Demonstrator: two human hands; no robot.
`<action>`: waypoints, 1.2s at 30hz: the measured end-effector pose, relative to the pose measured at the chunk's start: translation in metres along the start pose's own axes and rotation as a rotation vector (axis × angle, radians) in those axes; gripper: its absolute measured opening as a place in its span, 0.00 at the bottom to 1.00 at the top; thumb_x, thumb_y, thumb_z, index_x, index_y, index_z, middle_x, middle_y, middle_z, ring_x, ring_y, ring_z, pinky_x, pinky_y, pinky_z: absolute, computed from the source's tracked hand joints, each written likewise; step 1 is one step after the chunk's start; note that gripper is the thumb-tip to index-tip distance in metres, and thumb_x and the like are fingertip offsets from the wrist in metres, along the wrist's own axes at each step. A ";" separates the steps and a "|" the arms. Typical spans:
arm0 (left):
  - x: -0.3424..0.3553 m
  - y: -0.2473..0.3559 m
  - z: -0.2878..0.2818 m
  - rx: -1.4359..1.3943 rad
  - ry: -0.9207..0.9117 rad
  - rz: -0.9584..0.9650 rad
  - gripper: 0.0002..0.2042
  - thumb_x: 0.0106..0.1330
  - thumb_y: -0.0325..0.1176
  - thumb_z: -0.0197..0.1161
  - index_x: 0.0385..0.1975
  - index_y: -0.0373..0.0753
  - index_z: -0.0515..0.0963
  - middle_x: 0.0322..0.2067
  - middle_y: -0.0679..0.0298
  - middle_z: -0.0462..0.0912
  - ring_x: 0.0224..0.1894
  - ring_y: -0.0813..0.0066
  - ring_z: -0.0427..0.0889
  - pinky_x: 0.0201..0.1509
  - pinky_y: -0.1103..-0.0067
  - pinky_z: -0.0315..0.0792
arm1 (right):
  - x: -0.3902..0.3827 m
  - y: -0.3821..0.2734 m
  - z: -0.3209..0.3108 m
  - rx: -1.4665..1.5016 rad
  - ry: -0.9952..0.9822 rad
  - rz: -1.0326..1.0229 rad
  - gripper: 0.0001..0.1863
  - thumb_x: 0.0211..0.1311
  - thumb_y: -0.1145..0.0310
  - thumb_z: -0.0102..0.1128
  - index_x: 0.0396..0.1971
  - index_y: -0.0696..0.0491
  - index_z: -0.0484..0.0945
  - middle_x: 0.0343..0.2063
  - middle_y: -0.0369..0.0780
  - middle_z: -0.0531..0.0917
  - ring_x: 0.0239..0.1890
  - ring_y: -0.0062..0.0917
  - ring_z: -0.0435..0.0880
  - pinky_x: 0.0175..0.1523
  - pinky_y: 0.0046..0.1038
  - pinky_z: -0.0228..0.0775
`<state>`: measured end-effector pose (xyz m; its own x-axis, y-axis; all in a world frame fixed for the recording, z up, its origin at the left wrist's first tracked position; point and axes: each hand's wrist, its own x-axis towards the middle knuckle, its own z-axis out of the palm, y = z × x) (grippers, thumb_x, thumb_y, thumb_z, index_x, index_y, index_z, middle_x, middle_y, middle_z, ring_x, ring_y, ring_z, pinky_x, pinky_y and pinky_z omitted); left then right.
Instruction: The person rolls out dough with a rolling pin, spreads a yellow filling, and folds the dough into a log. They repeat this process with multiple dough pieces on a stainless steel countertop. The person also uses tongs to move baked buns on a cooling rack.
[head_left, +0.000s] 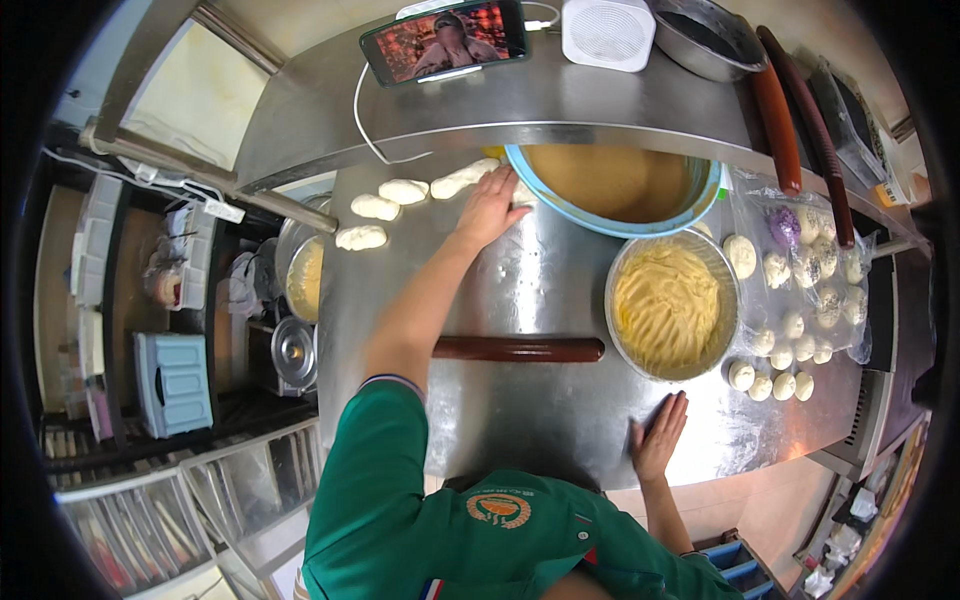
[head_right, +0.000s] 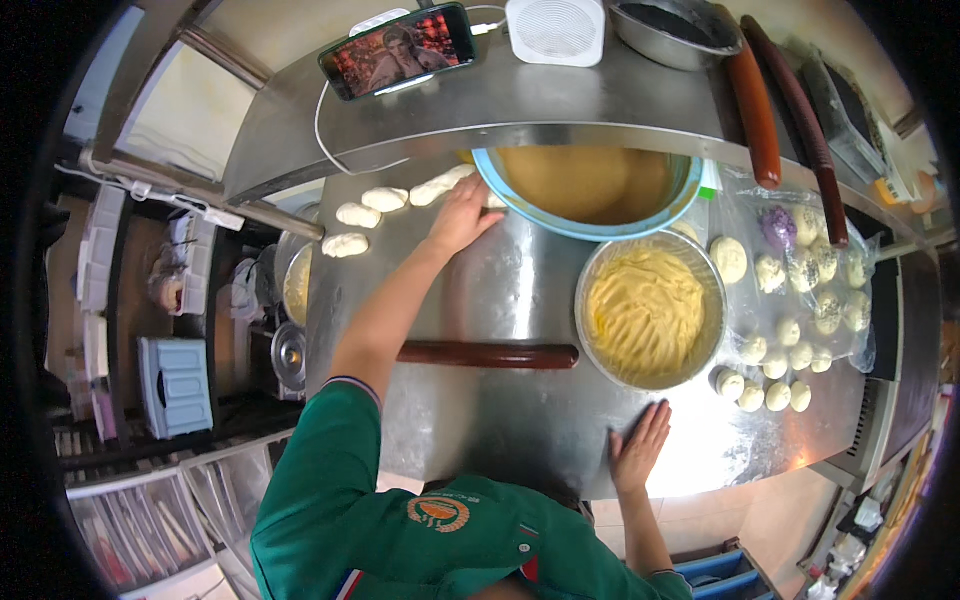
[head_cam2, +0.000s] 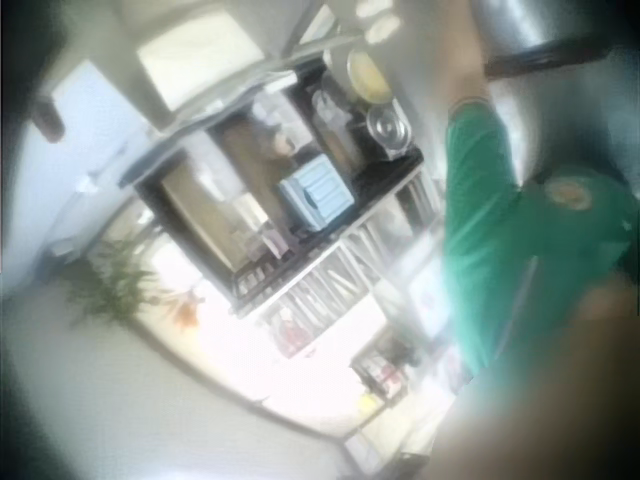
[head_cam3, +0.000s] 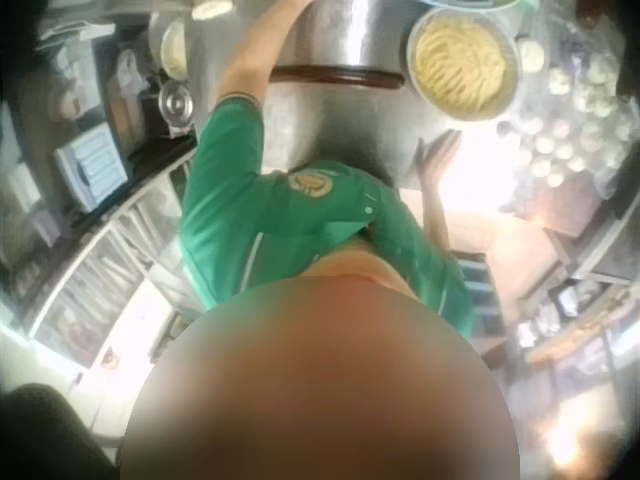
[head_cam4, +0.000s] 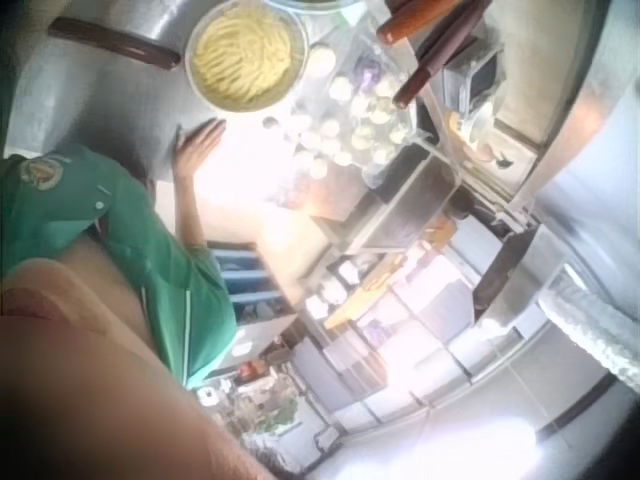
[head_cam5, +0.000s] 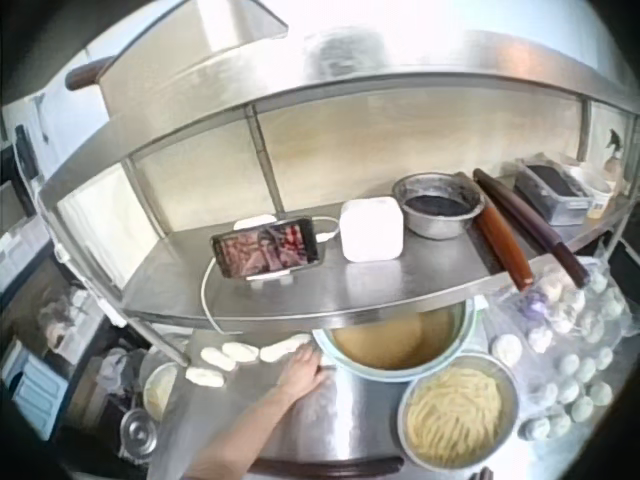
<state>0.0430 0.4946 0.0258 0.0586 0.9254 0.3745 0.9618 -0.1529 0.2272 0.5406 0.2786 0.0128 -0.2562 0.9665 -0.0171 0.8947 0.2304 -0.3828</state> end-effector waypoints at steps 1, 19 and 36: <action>0.009 -0.006 0.017 0.038 -0.067 -0.008 0.35 0.60 0.47 0.69 0.63 0.31 0.68 0.60 0.49 0.73 0.64 0.51 0.71 0.73 0.56 0.59 | -0.003 -0.007 0.006 -0.073 -0.036 -0.025 0.48 0.62 0.56 0.62 0.74 0.63 0.48 0.74 0.57 0.50 0.77 0.54 0.46 0.77 0.52 0.38; -0.282 0.001 -0.137 0.139 0.064 -0.290 0.23 0.60 0.49 0.68 0.49 0.40 0.77 0.40 0.58 0.80 0.41 0.54 0.81 0.43 0.61 0.75 | 0.108 -0.116 -0.007 0.065 0.282 -0.261 0.12 0.68 0.74 0.57 0.48 0.59 0.83 0.42 0.50 0.86 0.45 0.44 0.85 0.53 0.38 0.75; -0.316 0.022 -0.152 -0.010 0.346 -0.543 0.16 0.68 0.32 0.62 0.55 0.40 0.75 0.41 0.57 0.79 0.44 0.58 0.78 0.52 0.60 0.67 | 0.017 -0.172 0.041 0.257 0.016 -0.767 0.41 0.56 0.68 0.69 0.70 0.58 0.61 0.70 0.52 0.64 0.74 0.45 0.61 0.75 0.50 0.51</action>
<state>0.0051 0.1461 0.0488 -0.5271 0.7066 0.4721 0.8277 0.3010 0.4735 0.3668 0.2506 0.0405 -0.7576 0.5515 0.3493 0.3589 0.7988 -0.4828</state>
